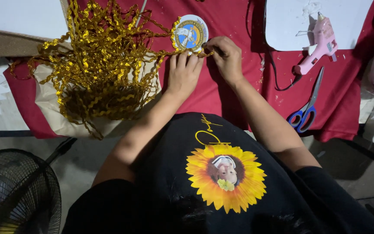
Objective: Applying gold-colored trim to printed medallions using a hot glue gun.
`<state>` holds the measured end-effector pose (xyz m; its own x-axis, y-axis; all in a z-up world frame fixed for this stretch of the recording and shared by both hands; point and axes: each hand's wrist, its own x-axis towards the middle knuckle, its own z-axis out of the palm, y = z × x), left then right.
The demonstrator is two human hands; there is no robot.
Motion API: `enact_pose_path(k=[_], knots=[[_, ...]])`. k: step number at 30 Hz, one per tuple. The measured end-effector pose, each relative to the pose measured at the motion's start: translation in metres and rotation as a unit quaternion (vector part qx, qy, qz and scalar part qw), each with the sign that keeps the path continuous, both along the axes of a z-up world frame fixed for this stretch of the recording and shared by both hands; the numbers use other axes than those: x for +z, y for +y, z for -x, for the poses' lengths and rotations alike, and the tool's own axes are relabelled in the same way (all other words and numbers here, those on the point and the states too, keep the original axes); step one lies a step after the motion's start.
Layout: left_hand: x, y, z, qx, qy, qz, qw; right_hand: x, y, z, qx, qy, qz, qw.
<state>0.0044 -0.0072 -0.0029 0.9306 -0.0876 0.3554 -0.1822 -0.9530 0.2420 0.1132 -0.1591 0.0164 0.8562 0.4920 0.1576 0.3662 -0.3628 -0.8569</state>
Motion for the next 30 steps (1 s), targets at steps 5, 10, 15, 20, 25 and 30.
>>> enact_pose_path(k=[5,10,15,20,25,30], knots=[[0.006,0.001,0.0,0.0,0.002,-0.006,1.0,-0.004,-0.002,-0.001,0.001,0.004,-0.004,1.0],[-0.001,0.002,0.006,-0.01,0.015,0.002,1.0,-0.004,-0.005,0.0,0.004,0.003,-0.01,1.0],[0.0,0.003,0.007,-0.009,0.02,-0.003,1.0,-0.005,-0.009,0.002,0.025,-0.016,-0.004,1.0],[-0.009,0.0,0.008,-0.004,0.012,0.009,1.0,0.0,-0.007,0.002,0.023,-0.015,-0.001,1.0],[0.001,0.0,0.004,-0.002,0.02,-0.002,1.0,-0.004,-0.006,0.001,0.015,-0.011,-0.003,1.0],[-0.004,-0.002,0.004,0.005,0.029,-0.017,0.999,-0.008,-0.007,0.001,0.007,-0.021,0.006,1.0]])
